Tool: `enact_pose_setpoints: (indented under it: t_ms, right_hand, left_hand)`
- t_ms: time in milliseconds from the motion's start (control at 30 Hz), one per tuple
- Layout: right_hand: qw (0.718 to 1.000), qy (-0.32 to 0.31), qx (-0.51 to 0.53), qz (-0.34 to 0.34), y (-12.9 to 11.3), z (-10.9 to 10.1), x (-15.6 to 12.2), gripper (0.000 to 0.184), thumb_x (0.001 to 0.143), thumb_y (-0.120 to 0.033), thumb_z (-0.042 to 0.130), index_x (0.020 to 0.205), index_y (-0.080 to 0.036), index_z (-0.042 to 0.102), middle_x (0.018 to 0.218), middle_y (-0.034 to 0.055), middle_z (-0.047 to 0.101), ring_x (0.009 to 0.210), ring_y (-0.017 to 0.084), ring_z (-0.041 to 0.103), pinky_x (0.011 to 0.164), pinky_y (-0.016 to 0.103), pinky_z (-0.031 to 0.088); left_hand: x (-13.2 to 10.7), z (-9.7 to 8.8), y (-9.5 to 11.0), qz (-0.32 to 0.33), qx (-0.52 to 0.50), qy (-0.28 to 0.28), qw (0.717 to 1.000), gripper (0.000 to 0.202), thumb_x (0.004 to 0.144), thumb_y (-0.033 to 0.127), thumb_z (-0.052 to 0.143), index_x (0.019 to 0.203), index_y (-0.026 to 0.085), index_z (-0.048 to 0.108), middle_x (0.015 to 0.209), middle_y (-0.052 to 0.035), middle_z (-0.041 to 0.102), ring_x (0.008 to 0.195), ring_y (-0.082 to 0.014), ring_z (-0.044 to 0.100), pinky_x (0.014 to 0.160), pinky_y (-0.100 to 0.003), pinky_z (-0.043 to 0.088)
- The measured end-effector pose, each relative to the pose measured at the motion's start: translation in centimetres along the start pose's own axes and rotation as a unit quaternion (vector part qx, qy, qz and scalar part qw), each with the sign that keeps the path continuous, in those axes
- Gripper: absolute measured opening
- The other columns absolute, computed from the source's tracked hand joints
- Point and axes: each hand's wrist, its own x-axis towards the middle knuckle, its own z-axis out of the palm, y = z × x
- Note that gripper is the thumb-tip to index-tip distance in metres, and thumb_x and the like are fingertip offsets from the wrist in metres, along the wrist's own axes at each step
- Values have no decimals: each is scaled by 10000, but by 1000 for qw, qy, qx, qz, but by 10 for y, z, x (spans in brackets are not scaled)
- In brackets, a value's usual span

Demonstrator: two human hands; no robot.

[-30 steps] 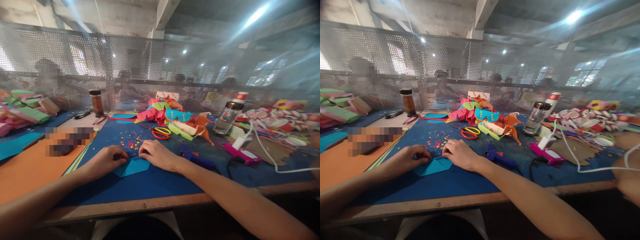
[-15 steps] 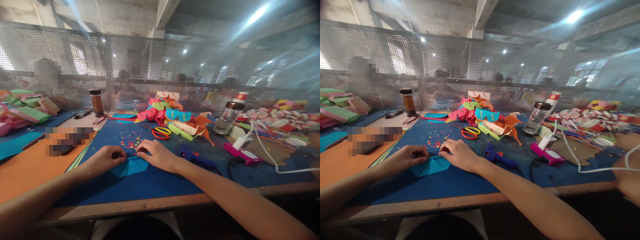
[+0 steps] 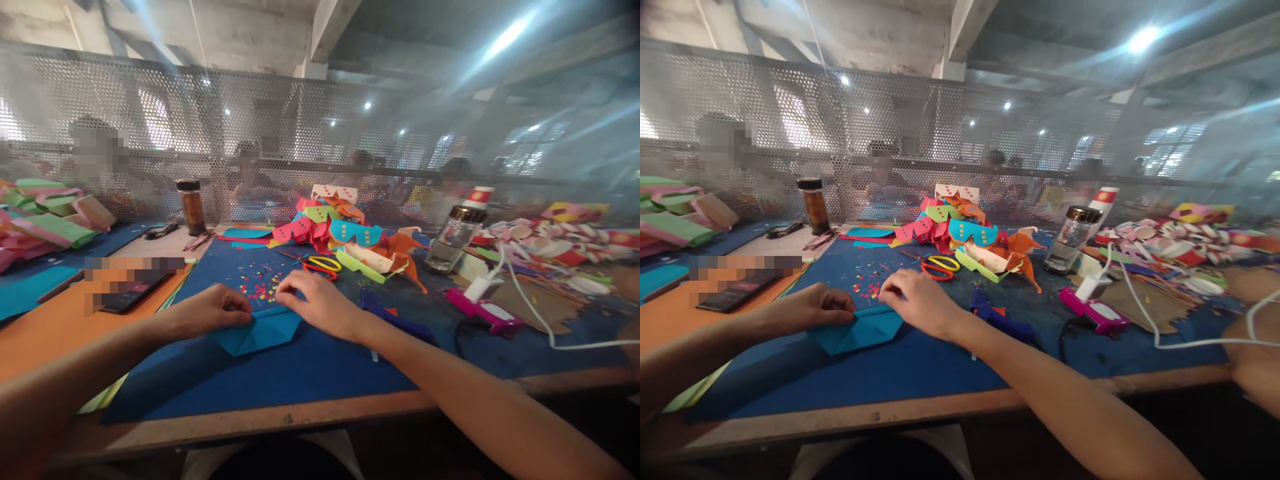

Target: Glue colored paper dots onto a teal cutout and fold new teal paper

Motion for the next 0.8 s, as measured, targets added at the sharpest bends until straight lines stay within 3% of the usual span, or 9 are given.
enact_pose_setpoints:
  t_ms: [133,267,433,533,633,700,800]
  right_hand:
    - [989,100,-89,56,29,-34,16,178,982,-260,508,944,-203,673,1032,72,710,968,202,636,875,342,463]
    - [972,19,-185,143,70,-51,27,154,913,-201,539,920,-198,694,1019,92,718,885,232,650,762,358,460]
    - [964,-36,-197,176,92,-39,32,81,769,-111,648,757,-168,704,824,127,703,841,289,664,730,385,463]
    - [971,-52,-165,164,77,-35,33,130,817,-135,620,883,-160,729,963,143,714,947,296,664,786,395,481]
    - [981,-112,-84,135,42,-33,31,175,869,-299,654,1009,-226,730,971,47,742,888,209,689,761,315,520]
    - [976,-176,71,106,18,-27,28,230,879,-393,661,1017,-217,717,970,32,750,886,186,693,761,287,535]
    - [936,-129,283,164,-5,-8,23,245,837,-405,706,915,-174,680,866,55,746,780,175,694,714,299,560]
  left_hand:
    - [2,-10,-6,-24,-53,65,996,281,702,448,735,728,172,689,587,50,589,523,-101,460,501,-208,302]
    - [-1,-11,-10,-43,-123,102,986,307,711,484,749,747,186,681,603,43,621,512,-108,496,497,-211,333]
    - [-5,-7,-4,-48,-184,126,973,356,658,510,784,769,191,670,610,40,652,512,-114,535,505,-220,361]
    - [-7,-5,0,-55,-206,137,967,381,649,518,786,795,188,660,601,50,644,487,-104,522,493,-219,363]
    - [-8,-3,1,-48,-221,147,963,400,648,516,792,825,186,651,603,56,638,479,-96,517,488,-214,360]
    - [-9,0,2,-36,-215,151,964,399,683,528,771,841,183,647,625,49,646,493,-99,528,499,-217,367]
    - [-10,3,3,-15,-195,151,969,396,731,547,730,865,185,642,664,39,652,518,-109,539,518,-227,373]
